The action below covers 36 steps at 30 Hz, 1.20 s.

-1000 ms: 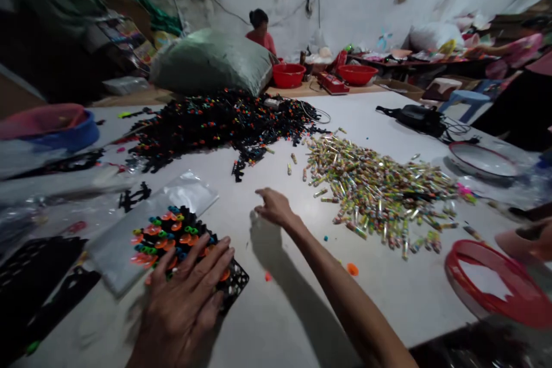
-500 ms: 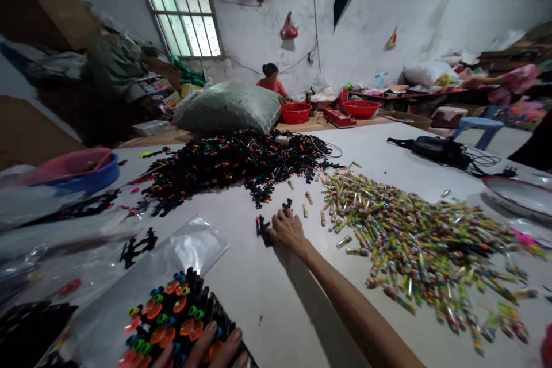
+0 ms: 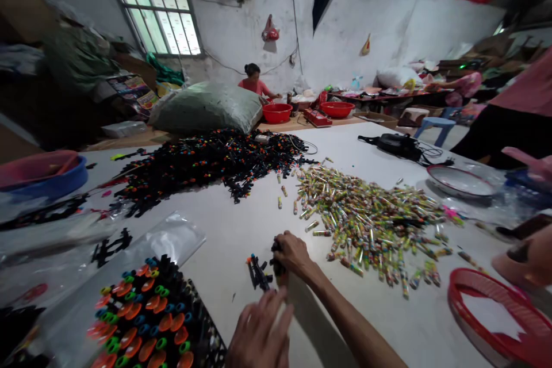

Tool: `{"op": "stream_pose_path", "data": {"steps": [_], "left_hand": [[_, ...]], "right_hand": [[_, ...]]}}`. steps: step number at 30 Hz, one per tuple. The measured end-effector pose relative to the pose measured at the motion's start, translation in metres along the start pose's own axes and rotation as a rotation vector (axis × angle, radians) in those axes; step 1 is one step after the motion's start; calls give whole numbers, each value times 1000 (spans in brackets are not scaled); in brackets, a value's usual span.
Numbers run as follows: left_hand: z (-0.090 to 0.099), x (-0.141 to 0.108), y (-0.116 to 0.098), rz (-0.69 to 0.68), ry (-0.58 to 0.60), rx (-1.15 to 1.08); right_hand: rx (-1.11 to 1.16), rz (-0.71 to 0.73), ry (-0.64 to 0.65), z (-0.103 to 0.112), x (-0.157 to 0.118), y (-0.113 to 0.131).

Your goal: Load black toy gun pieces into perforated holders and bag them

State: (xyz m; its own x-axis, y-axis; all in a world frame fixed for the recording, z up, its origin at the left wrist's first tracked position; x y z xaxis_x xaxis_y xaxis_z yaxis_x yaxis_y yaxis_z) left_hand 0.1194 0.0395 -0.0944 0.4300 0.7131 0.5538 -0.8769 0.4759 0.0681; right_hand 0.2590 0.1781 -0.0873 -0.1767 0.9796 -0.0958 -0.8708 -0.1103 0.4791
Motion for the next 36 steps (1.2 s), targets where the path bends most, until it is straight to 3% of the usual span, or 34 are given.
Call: {"op": "stream_pose_path", "data": {"steps": [4,8,13,16,18,20,23,26,28,31,36], "left_hand": [[-42,17,4,181,263,25],[-54,5,12,122,300,5],[-43,-10,4,2,188,-60],[-29,-7,0,34,172,-242],[-16,-2,-1,204,208,-515],[-2,2,1,490,255,-898],[15,3,1,857,328,-1281],[25,0,-3,997,411,-1443],[30,-4,-9,1050,463,-1571],[38,-15,-17,1107,522,-1699],[48,-32,-21,1145,659,-1837]], "right_hand": [[74,-34,-62,-5,-46,-14],[105,24,-86,15,-64,-39],[-87,-207,-221,53,-36,-60],[-37,-191,-244,56,-32,-53],[20,-181,-264,50,-42,-44],[77,-189,-265,41,-59,-33],[431,-189,-245,21,-98,-16],[1169,-204,-207,-1,-142,2],[1493,-241,-183,-13,-165,14],[1686,-292,-191,-20,-183,25],[1762,-251,-185,-15,-191,27]]}}
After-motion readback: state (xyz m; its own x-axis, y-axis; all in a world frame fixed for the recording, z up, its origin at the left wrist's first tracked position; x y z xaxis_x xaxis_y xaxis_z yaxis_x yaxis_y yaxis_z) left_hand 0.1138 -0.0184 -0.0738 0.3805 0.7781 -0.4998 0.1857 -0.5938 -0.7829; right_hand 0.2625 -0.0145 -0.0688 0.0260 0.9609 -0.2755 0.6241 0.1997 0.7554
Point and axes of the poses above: each hand's wrist, its own x-axis towards the middle knuckle, its own z-axis out of the back of the hand, y = z × x, the point moved 1 cm from there along x, towards the middle knuckle, and after that the axes turned 7 degrees about x, right-handed, at the moved point
